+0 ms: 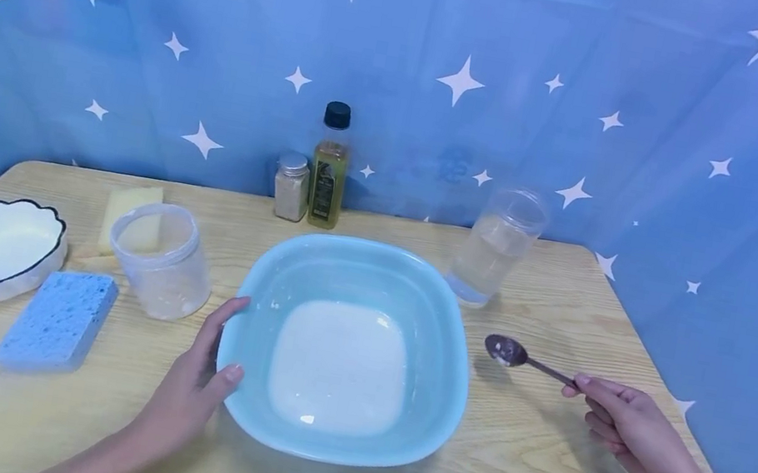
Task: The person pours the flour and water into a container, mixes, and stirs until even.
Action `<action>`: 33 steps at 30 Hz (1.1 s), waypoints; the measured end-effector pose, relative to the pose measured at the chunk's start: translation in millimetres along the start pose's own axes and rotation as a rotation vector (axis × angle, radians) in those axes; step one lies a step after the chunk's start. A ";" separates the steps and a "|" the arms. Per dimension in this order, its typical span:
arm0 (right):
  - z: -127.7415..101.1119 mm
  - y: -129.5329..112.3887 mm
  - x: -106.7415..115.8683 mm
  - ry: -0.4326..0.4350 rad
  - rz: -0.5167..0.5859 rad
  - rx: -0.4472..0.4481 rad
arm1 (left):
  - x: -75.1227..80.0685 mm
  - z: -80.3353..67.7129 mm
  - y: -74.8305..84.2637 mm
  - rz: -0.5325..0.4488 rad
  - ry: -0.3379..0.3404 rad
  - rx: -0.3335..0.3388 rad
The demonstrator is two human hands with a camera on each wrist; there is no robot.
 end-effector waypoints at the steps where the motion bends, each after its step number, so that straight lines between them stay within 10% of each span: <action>1: 0.7 2.0 1.0 -0.013 -0.017 -0.021 | 0.2 -0.1 0.0 0.003 0.001 0.001; 23: 19.7 15.1 -3.3 -0.031 -0.185 -0.138 | 0.8 -2.5 2.2 0.024 -0.020 0.000; 33: 16.0 14.9 -8.3 0.146 -0.430 -0.253 | -0.7 -1.8 3.3 0.038 -0.006 0.017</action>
Point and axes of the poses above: each hand's wrist, its own z-axis towards the middle knuckle, its own x-axis out of the back of the hand, y = z × x, the point moved 1 cm from there along z, towards the middle knuckle
